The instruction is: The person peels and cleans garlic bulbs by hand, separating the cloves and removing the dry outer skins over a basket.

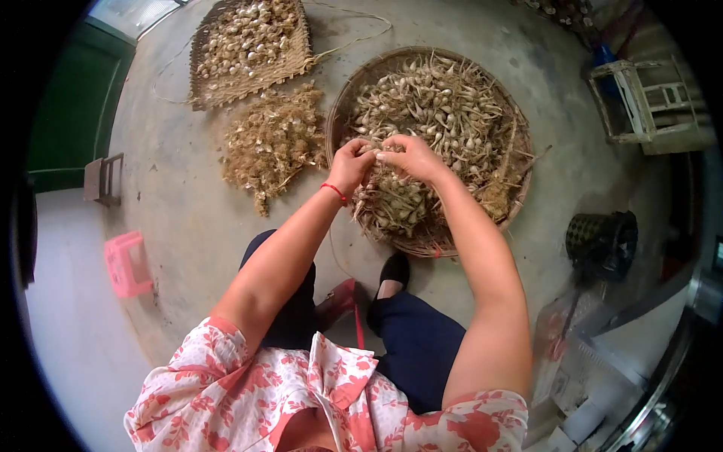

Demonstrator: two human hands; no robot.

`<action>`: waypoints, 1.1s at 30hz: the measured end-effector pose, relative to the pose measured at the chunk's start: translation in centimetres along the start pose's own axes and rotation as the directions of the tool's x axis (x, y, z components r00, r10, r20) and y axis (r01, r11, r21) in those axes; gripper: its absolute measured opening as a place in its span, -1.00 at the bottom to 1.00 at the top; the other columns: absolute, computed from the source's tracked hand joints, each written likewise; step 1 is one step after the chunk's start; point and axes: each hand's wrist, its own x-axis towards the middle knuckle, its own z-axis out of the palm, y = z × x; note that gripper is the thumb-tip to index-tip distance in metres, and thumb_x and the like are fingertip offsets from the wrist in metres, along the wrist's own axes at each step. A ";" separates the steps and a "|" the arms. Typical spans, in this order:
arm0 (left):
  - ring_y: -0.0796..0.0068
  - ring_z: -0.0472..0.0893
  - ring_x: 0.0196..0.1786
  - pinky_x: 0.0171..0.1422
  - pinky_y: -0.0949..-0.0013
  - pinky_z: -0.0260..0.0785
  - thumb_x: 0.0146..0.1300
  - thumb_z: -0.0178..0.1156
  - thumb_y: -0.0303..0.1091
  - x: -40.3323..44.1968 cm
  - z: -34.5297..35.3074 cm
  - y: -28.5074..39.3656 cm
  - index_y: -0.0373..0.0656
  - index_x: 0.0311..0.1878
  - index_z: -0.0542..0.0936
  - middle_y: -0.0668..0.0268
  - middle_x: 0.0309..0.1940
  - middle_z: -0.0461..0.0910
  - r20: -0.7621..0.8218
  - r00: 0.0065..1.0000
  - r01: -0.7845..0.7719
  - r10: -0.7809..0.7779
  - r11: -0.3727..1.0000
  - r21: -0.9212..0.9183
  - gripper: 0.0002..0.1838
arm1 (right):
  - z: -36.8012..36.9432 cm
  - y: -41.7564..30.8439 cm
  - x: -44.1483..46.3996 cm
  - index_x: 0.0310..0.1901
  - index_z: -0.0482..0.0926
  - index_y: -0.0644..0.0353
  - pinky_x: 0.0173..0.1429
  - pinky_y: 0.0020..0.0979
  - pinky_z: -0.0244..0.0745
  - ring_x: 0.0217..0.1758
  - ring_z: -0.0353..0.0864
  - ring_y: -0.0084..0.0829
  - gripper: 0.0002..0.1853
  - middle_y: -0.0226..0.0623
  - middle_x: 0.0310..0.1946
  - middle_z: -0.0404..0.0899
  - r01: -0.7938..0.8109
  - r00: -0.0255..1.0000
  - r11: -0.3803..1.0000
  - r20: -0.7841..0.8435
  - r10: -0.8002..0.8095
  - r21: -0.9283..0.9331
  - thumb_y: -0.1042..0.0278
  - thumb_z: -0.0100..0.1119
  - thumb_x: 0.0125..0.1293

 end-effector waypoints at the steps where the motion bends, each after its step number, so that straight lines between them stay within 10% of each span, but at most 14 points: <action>1: 0.66 0.36 -0.70 -0.72 0.53 0.15 0.23 0.18 -0.44 -0.1 -0.2 0.4 -0.24 -0.17 0.49 0.41 -0.58 0.45 -0.007 0.999 0.033 -0.034 0.997 -0.076 -0.85 | 0.1 0.1 0.2 -0.06 0.50 0.15 -0.39 -0.52 0.49 -0.47 0.47 -0.61 -0.74 -0.36 -0.38 0.52 0.030 0.999 0.996 -0.013 -0.029 0.089 0.29 0.20 0.26; 8: 0.56 0.51 -0.56 -0.48 0.46 0.48 0.26 0.17 -0.39 -0.1 -1.8 0.9 -0.27 -0.06 0.44 0.32 -0.47 0.51 0.038 0.991 0.133 -0.129 0.984 -0.119 -0.76 | -1.9 2.1 1.0 0.04 0.45 0.14 -0.35 -0.57 0.49 -0.37 0.49 -0.63 -0.70 -0.39 -0.35 0.52 0.061 0.978 0.943 -0.208 0.009 0.328 0.36 0.12 0.28; 12: 0.46 0.58 -0.49 -0.33 0.37 0.58 0.26 0.20 -0.26 0.1 -0.7 -0.8 -0.29 0.11 0.35 0.27 -0.40 0.52 0.097 0.977 0.194 -0.190 0.981 -0.026 -0.55 | -0.7 1.8 0.9 0.01 0.48 0.16 -0.33 -0.53 0.49 -0.33 0.52 -0.61 -0.70 -0.36 -0.25 0.59 0.074 0.997 0.988 0.024 -0.078 0.137 0.43 0.13 0.23; 17: 0.42 0.61 -0.48 -0.38 0.40 0.58 0.27 0.18 -0.20 -0.5 -1.1 0.0 -0.35 -0.14 0.50 0.27 -0.48 0.51 0.128 0.939 0.311 -0.318 0.948 0.070 -0.66 | 1.5 1.7 1.0 -0.11 0.54 0.24 -0.35 -0.51 0.47 -0.41 0.56 -0.61 -0.74 -0.36 -0.36 0.60 0.407 0.913 0.902 0.070 -0.401 -0.146 0.44 0.23 0.14; 21: 0.45 0.58 -0.55 -0.49 0.44 0.51 0.29 0.16 -0.21 0.2 -1.5 -0.5 -0.27 -0.24 0.51 0.33 -0.54 0.48 0.040 0.938 0.344 -0.345 0.908 -0.241 -0.74 | -0.1 2.6 2.2 -0.21 0.54 0.21 -0.33 -0.48 0.55 -0.35 0.62 -0.52 -0.83 -0.33 -0.38 0.59 0.077 0.997 0.992 -0.017 -0.076 0.100 0.41 0.25 0.17; 24: 0.52 0.56 -0.55 -0.59 0.49 0.39 0.29 0.16 -0.23 0.4 -2.4 0.4 -0.24 -0.23 0.53 0.38 -0.61 0.45 0.011 0.980 0.197 -0.197 0.979 0.051 -0.77 | -2.4 4.5 3.9 -0.15 0.56 0.22 -0.16 -0.35 0.60 -0.21 0.64 -0.40 -0.81 -0.22 -0.22 0.61 -0.031 0.994 0.995 -0.098 0.040 0.098 0.37 0.17 0.23; 26: 0.58 0.52 -0.58 -0.67 0.51 0.26 0.29 0.15 -0.28 1.3 -2.7 -0.4 -0.23 -0.22 0.54 0.43 -0.67 0.42 0.008 0.987 0.162 -0.163 0.983 0.091 -0.81 | -3.0 4.0 4.0 -0.02 0.54 0.22 0.07 -0.22 0.51 0.00 0.56 -0.26 -0.71 -0.13 -0.04 0.56 -0.011 0.959 0.840 -0.244 -0.146 -0.542 0.30 0.10 0.27; 28: 0.58 0.50 -0.57 -0.65 0.46 0.34 0.28 0.15 -0.37 1.8 -3.0 -1.3 -0.24 -0.16 0.54 0.42 -0.63 0.44 -0.055 0.998 -0.004 0.017 0.973 0.230 -0.84 | -2.9 3.7 4.8 0.09 0.49 0.19 0.23 -0.17 0.36 0.16 0.45 -0.17 -0.63 -0.10 0.08 0.49 -0.120 0.980 0.853 -0.195 0.022 -0.507 0.26 0.05 0.29; 33: 0.53 0.57 -0.43 -0.42 0.43 0.51 0.27 0.11 -0.46 1.3 -3.5 -2.4 -0.22 0.01 0.47 0.30 -0.39 0.52 0.068 0.992 0.106 -0.109 0.994 0.040 -0.75 | 0.6 5.3 8.8 0.02 0.54 0.19 0.12 -0.22 0.41 -0.01 0.55 -0.23 -0.66 -0.17 -0.07 0.57 -0.128 0.959 0.870 -0.283 -0.014 -0.477 0.31 0.19 0.22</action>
